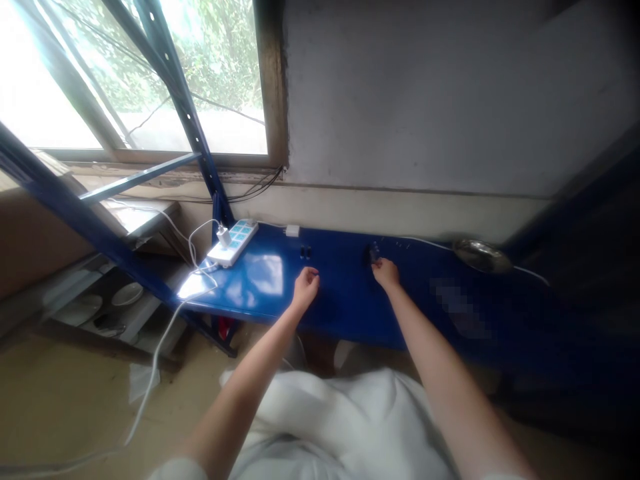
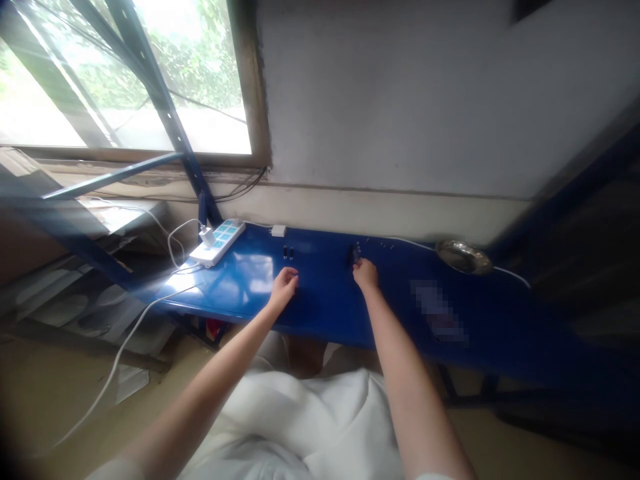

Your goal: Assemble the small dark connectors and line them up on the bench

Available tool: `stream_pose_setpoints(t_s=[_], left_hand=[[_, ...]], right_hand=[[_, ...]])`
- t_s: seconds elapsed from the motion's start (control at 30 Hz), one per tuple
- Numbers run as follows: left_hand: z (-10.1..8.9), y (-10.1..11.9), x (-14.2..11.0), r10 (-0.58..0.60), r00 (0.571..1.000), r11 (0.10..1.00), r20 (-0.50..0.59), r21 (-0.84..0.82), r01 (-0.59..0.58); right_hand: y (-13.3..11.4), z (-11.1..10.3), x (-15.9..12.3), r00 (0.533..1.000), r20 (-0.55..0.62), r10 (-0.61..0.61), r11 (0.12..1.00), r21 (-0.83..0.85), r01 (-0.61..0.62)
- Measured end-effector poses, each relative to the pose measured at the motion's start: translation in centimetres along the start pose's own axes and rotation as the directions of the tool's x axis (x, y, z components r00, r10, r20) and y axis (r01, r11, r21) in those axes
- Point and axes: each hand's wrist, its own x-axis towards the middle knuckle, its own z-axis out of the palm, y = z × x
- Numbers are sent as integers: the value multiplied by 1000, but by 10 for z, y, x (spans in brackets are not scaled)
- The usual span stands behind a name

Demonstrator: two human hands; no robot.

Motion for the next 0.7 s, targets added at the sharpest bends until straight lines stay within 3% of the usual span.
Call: stream_pose_setpoints(t_s=[0.2,0.43,0.7], left_hand=[[0,-1,1,7,1000,1000,0,15,-7],[-1,3,-1,-3,1000,1000,6,16,3],[-1,3,-1,-7,1000,1000,12,0,7]], right_hand=[[-1,0,4,996,-28,82,997,13,-82],[-6,-5,4,990,27,140,990,10,-140],[-1,-1,10,990,32,138,985,95,-141]])
